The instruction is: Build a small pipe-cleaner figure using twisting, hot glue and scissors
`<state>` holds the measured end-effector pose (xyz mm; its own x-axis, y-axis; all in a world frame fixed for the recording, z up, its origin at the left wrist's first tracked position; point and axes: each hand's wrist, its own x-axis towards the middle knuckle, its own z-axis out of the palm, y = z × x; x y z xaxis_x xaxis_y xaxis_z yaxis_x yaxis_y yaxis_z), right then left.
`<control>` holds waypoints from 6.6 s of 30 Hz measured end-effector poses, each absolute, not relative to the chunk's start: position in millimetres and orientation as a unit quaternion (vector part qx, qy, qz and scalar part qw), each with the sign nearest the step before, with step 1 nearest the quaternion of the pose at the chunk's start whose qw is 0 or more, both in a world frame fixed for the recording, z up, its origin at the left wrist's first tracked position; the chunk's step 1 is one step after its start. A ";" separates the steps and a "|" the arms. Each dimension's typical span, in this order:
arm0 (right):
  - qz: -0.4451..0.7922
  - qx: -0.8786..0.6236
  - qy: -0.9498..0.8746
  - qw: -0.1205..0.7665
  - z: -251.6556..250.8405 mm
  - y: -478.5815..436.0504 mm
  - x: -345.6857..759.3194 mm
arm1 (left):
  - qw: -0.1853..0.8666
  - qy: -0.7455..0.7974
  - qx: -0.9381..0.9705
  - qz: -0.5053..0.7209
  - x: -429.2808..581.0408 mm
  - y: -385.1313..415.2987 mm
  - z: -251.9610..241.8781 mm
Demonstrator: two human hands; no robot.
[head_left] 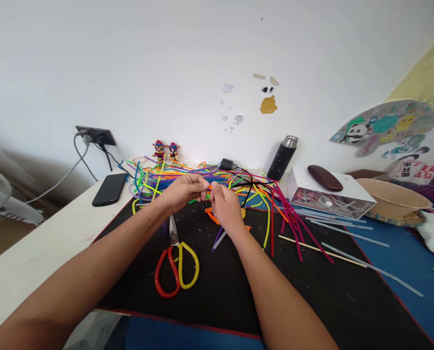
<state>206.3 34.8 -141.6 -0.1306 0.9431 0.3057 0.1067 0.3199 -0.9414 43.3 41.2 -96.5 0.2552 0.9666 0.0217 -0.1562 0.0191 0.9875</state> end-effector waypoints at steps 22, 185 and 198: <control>0.483 -0.384 -0.594 0.516 -133.7 31.1 205.8 | 0.582 0.396 0.538 0.463 42.5 41.6 -91.9; 0.146 -0.527 -0.831 0.099 -100.6 19.2 227.5 | 0.594 0.387 0.511 0.487 30.2 66.8 -98.2; 0.138 -0.519 -0.842 0.039 -106.3 15.0 219.7 | 0.598 0.393 0.506 0.481 29.9 65.9 -94.6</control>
